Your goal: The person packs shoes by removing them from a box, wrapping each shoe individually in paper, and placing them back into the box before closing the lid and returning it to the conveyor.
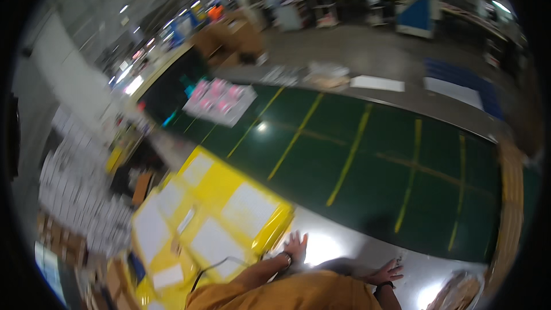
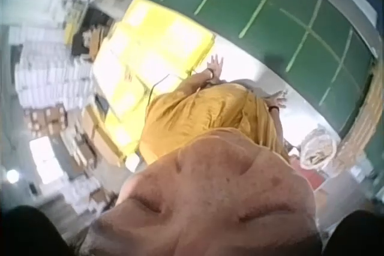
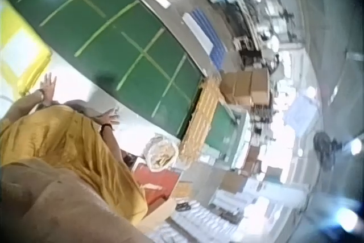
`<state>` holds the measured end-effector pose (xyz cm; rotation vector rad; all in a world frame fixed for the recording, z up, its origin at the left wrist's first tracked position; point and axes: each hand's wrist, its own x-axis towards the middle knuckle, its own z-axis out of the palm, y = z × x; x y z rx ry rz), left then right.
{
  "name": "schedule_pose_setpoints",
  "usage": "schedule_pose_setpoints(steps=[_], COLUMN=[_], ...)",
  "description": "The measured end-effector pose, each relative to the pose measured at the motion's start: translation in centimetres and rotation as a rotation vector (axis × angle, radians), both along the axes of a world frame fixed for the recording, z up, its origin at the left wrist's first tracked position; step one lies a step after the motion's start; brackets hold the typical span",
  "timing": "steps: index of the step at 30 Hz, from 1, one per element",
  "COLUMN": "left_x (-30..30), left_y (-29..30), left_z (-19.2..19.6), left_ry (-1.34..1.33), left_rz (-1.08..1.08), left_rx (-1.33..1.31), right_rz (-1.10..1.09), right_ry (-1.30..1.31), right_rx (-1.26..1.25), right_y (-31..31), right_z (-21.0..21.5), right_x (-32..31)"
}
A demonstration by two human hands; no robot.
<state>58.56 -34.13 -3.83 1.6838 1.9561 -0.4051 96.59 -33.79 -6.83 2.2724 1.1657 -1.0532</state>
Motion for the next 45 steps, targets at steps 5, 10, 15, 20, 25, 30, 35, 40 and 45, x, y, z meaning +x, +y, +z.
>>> schedule_pose_setpoints(steps=[5, 10, 15, 20, 25, 30, 35, 40, 45], left_x=[0.0, 1.3, 1.6, 6.0, 4.1, 4.2, 3.4, 2.0, 1.0], left_y=[-0.2, 0.9, 1.4, 0.5, 0.5, 2.4, 3.0, 1.7, 0.8], left_z=[0.8, 1.5, -0.5, 8.4, 6.7, 3.5, 2.0, 0.3, -1.2], left_ry=[0.063, 0.130, 0.078, 0.300, 0.319, 0.327, 0.341, 0.351, 0.356], left_rz=[-0.074, -0.090, -0.125, -0.230, -0.398, -0.479, -0.509, -0.507, -0.503], left_rx=[-0.135, -0.190, -0.104, -0.224, -0.132, -0.069, 0.011, 0.069, 0.137], right_rz=[-0.050, -0.055, 0.032, 0.169, 0.131, 0.148, 0.128, 0.139, 0.142], right_ry=[0.078, 0.117, 0.079, 0.114, 0.084, 0.116, 0.125, 0.133, 0.069], right_rx=[-0.024, 0.082, 0.118, 0.106, 0.091, 0.096, 0.129, 0.138, 0.148], right_y=[-0.3, -1.3, -4.2, -4.7, -4.6, -4.9, -5.2, -5.1, -5.1], right_z=[3.0, 4.0, 3.1, 3.8, 5.9, 7.2, 6.3, 6.4, 5.7], right_x=[-0.3, 0.3, 2.3, 2.4, 1.9, 1.6, 1.8, 1.7, 1.5])
